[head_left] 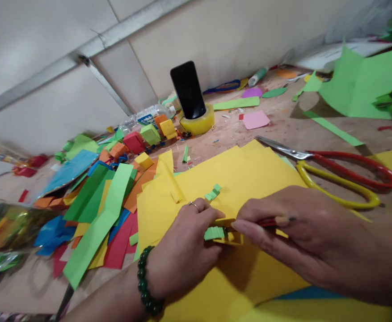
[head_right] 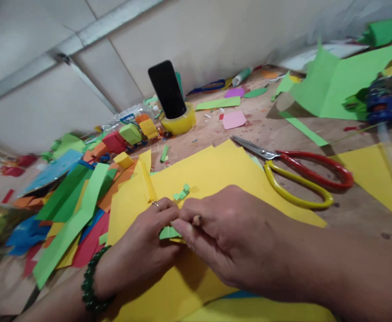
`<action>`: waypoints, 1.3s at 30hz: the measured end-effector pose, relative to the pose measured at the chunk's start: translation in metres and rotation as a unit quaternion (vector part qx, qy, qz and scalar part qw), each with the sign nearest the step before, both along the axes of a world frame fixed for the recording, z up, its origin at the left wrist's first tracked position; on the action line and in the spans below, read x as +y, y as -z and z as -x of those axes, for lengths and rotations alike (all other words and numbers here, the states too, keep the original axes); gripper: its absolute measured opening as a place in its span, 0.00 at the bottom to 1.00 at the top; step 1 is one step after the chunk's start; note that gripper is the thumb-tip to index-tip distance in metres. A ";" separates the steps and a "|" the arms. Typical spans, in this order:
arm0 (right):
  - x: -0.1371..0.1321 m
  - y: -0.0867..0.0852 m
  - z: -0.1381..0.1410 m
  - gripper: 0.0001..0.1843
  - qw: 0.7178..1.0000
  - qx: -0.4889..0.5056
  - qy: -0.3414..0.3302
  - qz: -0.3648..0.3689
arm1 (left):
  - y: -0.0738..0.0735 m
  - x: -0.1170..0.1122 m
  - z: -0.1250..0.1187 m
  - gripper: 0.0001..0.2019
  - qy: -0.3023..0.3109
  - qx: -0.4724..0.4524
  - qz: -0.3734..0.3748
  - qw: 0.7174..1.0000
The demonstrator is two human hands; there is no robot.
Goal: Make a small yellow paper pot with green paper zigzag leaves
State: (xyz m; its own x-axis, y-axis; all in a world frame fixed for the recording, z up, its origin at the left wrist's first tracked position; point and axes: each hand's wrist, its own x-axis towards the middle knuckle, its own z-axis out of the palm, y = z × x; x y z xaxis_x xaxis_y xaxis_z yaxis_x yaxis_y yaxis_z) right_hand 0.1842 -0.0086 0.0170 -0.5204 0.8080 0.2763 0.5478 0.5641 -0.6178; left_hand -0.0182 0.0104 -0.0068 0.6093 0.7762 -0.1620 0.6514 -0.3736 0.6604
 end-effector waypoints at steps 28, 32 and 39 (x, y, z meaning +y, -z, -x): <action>0.034 0.011 -0.027 0.33 0.940 -0.298 0.030 -0.163 | -0.007 0.029 0.028 0.41 0.109 -0.022 -0.112 0.988; 0.025 0.000 -0.021 0.24 0.963 -0.210 0.043 -0.161 | -0.009 0.031 0.030 0.35 0.110 -0.045 -0.068 0.991; 0.003 -0.002 0.007 0.36 0.981 -0.185 -0.016 -0.053 | -0.022 0.048 0.062 0.16 -0.054 -0.336 0.010 0.940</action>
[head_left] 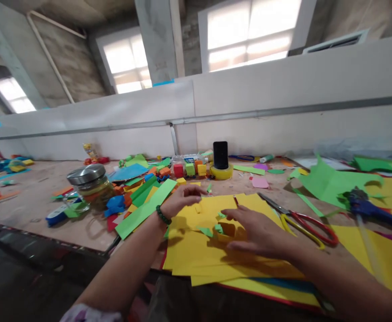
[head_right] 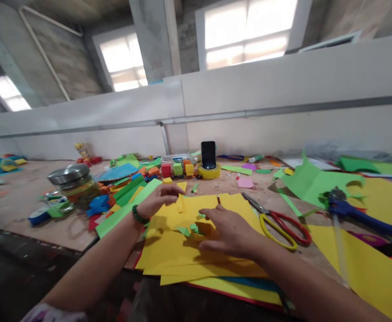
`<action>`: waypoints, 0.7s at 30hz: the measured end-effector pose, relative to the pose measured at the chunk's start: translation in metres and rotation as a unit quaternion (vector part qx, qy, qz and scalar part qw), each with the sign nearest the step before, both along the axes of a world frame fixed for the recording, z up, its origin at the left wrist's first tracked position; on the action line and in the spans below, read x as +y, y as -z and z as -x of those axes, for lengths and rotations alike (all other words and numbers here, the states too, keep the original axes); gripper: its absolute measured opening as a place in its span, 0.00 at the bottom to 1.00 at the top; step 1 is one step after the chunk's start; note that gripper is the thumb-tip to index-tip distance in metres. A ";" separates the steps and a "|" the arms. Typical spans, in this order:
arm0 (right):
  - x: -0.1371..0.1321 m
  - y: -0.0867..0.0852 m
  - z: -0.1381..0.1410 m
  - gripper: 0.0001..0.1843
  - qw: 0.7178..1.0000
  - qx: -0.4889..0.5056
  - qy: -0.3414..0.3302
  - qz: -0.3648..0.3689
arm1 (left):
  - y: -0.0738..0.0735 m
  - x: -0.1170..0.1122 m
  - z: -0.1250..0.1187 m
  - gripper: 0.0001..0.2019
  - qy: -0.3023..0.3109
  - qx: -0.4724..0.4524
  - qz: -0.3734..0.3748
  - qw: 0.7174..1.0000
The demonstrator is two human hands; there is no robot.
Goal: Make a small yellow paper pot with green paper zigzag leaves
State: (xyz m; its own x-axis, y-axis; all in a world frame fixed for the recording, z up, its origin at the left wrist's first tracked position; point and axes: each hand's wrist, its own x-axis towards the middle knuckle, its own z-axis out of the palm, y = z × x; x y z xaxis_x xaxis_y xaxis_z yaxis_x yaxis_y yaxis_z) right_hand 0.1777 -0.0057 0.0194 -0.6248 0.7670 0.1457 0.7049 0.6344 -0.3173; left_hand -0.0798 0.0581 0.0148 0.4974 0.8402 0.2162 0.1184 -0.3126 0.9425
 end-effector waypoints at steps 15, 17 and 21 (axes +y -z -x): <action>0.013 0.033 -0.002 0.28 0.954 0.266 0.003 -0.139 | 0.021 -0.008 -0.036 0.32 0.096 -0.123 0.223 0.962; 0.015 0.038 0.004 0.28 0.953 0.276 0.006 -0.125 | 0.023 -0.014 -0.043 0.32 0.129 -0.134 0.229 0.956; 0.018 0.043 0.011 0.28 0.965 0.225 0.041 -0.128 | 0.021 -0.018 -0.046 0.28 0.108 -0.111 0.188 0.970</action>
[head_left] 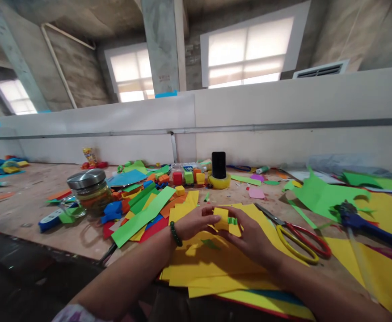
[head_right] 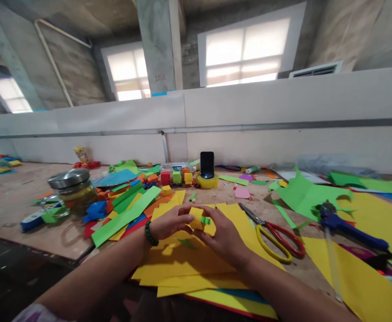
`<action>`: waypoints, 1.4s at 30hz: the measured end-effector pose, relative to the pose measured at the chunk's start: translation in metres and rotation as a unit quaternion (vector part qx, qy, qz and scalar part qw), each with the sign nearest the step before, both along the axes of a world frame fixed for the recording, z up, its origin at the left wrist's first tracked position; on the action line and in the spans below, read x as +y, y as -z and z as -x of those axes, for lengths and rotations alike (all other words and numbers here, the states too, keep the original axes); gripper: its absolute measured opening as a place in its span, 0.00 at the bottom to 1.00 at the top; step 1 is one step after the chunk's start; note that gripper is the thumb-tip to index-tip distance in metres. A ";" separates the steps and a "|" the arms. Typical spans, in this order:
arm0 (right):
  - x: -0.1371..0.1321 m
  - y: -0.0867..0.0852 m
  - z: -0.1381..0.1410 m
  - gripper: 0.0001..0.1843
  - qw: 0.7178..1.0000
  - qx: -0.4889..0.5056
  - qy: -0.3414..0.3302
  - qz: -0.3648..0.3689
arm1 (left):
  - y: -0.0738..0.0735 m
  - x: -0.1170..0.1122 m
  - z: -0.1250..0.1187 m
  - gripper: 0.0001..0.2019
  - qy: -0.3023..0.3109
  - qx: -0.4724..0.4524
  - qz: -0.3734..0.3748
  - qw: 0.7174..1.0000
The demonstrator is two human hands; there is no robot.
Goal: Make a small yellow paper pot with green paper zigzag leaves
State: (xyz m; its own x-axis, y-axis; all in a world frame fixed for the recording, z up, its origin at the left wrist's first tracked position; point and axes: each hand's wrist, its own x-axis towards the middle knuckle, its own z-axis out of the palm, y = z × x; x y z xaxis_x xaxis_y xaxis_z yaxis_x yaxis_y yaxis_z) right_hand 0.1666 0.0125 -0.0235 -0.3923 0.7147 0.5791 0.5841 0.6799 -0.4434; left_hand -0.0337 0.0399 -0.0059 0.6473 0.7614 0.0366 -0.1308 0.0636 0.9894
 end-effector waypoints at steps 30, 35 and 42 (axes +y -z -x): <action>0.005 0.004 0.002 0.07 0.999 -0.018 -0.043 0.003 | -0.012 0.001 0.018 0.20 -0.024 0.197 -0.116 0.973; 0.004 0.005 0.003 0.07 0.998 -0.044 -0.044 0.027 | -0.014 0.000 0.015 0.21 -0.011 0.164 -0.096 0.982; -0.004 -0.003 0.005 0.07 0.991 -0.101 0.017 0.081 | -0.013 0.003 0.016 0.21 -0.021 0.171 -0.086 0.981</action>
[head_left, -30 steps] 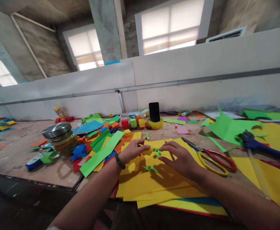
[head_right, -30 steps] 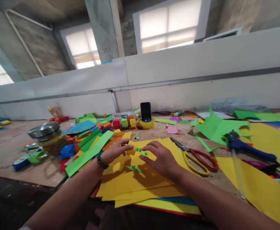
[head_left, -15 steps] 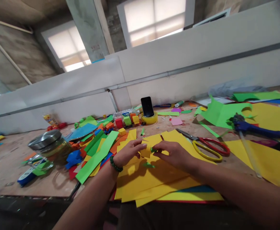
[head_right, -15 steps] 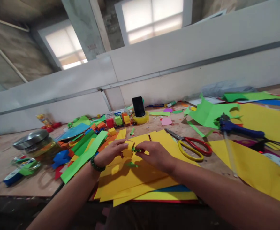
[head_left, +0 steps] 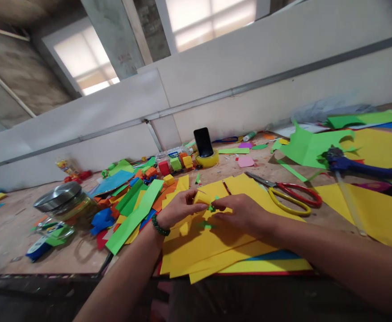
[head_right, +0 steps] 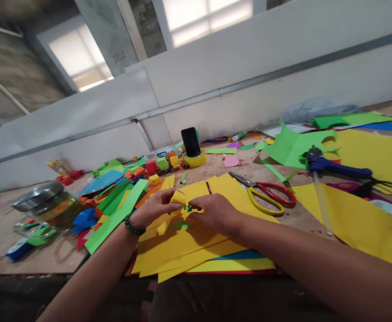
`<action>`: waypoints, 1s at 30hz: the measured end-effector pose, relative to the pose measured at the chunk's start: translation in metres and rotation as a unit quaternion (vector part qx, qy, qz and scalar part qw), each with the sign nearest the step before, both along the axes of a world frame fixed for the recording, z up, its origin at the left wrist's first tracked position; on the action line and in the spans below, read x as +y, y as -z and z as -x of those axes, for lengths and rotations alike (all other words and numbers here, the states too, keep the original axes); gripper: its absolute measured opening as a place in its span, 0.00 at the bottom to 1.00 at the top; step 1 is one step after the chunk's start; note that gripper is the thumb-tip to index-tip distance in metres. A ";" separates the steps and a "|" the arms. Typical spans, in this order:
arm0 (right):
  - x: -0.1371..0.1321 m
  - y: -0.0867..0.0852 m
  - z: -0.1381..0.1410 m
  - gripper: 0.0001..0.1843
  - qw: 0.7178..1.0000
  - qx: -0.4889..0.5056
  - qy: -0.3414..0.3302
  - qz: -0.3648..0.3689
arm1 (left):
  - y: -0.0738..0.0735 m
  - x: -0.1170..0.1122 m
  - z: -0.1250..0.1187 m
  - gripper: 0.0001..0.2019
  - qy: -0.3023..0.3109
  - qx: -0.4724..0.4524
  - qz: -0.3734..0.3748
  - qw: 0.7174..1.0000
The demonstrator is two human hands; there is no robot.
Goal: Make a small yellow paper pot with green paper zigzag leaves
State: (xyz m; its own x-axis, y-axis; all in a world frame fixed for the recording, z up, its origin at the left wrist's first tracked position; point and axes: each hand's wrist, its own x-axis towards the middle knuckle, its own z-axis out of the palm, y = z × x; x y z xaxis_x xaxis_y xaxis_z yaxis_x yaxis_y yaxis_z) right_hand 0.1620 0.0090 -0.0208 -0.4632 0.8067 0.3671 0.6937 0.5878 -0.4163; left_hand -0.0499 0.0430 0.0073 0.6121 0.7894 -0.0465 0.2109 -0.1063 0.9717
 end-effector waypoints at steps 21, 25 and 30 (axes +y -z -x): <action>0.006 -0.003 -0.008 0.31 0.988 0.154 -0.006 0.011 | 0.007 -0.001 0.001 0.21 -0.016 -0.128 0.069 0.989; 0.004 -0.007 -0.008 0.26 0.969 0.239 -0.058 0.011 | 0.010 -0.003 -0.002 0.22 -0.006 -0.203 0.120 0.972; -0.004 -0.019 -0.008 0.16 0.961 0.249 -0.093 -0.077 | 0.009 -0.007 -0.003 0.23 0.033 -0.257 0.135 0.956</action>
